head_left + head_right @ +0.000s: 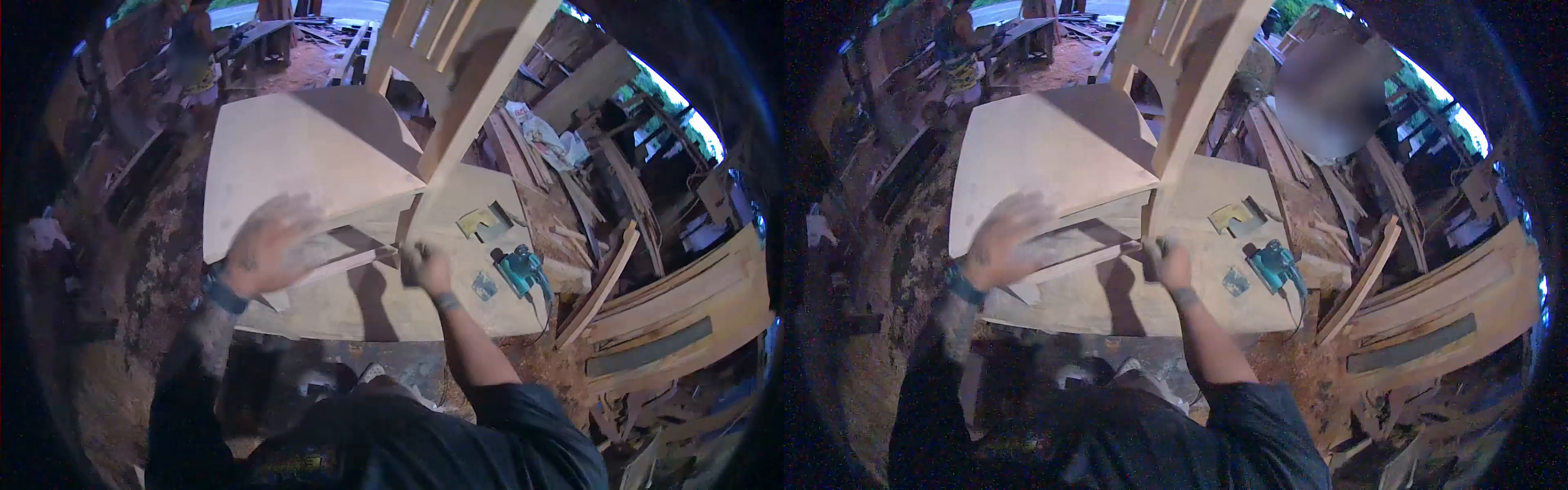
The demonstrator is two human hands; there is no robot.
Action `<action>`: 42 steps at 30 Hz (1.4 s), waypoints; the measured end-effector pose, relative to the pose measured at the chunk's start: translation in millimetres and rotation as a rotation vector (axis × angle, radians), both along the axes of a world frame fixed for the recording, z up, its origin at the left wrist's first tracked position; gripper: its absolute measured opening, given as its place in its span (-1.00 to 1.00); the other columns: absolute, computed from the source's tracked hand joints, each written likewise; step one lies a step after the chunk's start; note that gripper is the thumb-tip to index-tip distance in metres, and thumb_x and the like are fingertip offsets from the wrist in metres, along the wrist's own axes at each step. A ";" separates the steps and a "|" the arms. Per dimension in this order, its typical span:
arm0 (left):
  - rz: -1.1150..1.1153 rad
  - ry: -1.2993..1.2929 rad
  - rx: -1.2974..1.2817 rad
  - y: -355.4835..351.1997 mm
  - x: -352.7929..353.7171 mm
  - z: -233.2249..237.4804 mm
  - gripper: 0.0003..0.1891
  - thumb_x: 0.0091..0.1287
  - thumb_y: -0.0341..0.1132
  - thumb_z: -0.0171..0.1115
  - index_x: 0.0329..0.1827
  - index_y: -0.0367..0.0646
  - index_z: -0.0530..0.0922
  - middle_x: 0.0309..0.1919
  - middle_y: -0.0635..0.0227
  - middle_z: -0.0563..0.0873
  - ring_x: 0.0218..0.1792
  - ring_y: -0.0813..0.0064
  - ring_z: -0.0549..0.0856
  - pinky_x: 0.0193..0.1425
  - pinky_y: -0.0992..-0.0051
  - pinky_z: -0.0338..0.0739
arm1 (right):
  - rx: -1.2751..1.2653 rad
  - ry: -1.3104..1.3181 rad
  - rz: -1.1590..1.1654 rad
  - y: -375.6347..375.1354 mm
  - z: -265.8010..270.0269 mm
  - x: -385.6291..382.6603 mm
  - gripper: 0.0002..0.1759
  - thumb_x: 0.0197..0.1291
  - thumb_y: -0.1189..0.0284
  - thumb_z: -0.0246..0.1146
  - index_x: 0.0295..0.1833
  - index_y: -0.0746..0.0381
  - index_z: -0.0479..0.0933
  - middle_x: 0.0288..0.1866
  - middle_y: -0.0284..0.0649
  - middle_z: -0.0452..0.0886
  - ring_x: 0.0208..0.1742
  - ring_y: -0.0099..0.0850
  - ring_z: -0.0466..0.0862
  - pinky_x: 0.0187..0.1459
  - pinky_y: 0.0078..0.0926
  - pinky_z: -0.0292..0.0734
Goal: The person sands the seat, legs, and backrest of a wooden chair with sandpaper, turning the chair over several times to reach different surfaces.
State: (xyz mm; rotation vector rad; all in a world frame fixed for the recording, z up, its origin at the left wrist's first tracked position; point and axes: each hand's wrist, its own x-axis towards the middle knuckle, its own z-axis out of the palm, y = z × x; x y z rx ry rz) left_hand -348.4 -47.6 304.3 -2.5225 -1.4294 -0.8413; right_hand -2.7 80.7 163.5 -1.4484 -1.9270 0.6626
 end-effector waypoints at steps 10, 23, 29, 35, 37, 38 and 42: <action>0.024 -1.470 -0.507 -23.5 198.0 -141.3 -0.67 0.61 -0.25 0.31 0.29 -0.24 0.61 0.07 0.25 0.74 0.15 0.48 0.67 0.25 0.39 0.60 | -0.300 0.544 0.547 -76.3 -30.2 -3.2 -0.61 0.68 0.19 0.19 0.16 0.33 0.63 -0.02 -0.14 0.76 0.06 -0.37 0.72 0.17 -0.35 0.61; 0.683 -0.798 0.493 138.3 286.8 -122.4 -0.65 0.50 -0.42 0.23 0.30 -0.30 0.66 0.18 -0.02 0.71 0.25 -0.08 0.62 0.33 0.10 0.52 | 0.266 0.022 0.868 272.0 161.3 27.0 -0.60 0.61 0.21 0.25 0.30 0.24 0.70 0.09 -0.05 0.81 0.07 -0.22 0.77 0.21 -0.25 0.63; 0.700 -1.180 0.437 133.9 296.2 -145.3 -0.57 0.46 -0.50 0.19 0.39 -0.28 0.64 0.15 -0.04 0.74 0.23 -0.07 0.69 0.43 0.15 0.54 | 0.484 0.378 1.256 315.5 128.1 -102.1 -0.61 0.52 0.22 0.31 0.30 0.19 0.71 0.13 0.01 0.80 0.13 -0.10 0.78 0.27 -0.20 0.61; 0.878 -0.913 0.585 141.0 303.0 -105.4 -0.57 0.43 -0.53 0.21 0.36 -0.31 0.63 0.19 -0.02 0.73 0.20 0.00 0.73 0.36 0.20 0.59 | 0.685 -0.070 1.117 244.9 151.8 -132.6 -0.58 0.57 0.08 0.24 0.27 0.13 0.71 0.37 -0.07 0.69 0.43 -0.08 0.62 0.50 -0.11 0.44; 0.863 -0.909 0.670 153.7 310.3 -95.5 -0.64 0.42 -0.53 0.25 0.27 -0.34 0.66 0.17 0.00 0.74 0.18 0.04 0.73 0.35 0.25 0.59 | 0.799 -0.193 1.159 258.0 146.5 -138.1 -0.48 0.57 -0.03 0.20 0.35 0.08 0.68 0.49 -0.09 0.60 0.53 -0.08 0.53 0.59 -0.08 0.34; 0.858 -0.903 0.663 155.7 312.4 -91.9 -0.68 0.43 -0.51 0.26 0.23 -0.35 0.66 0.13 -0.01 0.74 0.16 0.03 0.74 0.31 0.25 0.61 | 0.793 -0.219 1.224 267.2 145.4 -141.6 -0.41 0.55 -0.12 0.18 0.41 0.05 0.65 0.56 -0.10 0.55 0.59 -0.07 0.49 0.64 -0.06 0.27; 0.890 -0.929 0.610 163.3 315.4 -83.6 -0.78 0.46 -0.46 0.29 0.09 -0.37 0.67 0.03 -0.03 0.76 0.05 0.02 0.76 0.17 0.22 0.65 | 0.789 -0.105 1.147 281.6 123.4 -156.7 -0.44 0.55 -0.07 0.21 0.38 0.09 0.68 0.41 -0.07 0.68 0.41 -0.03 0.64 0.48 -0.08 0.45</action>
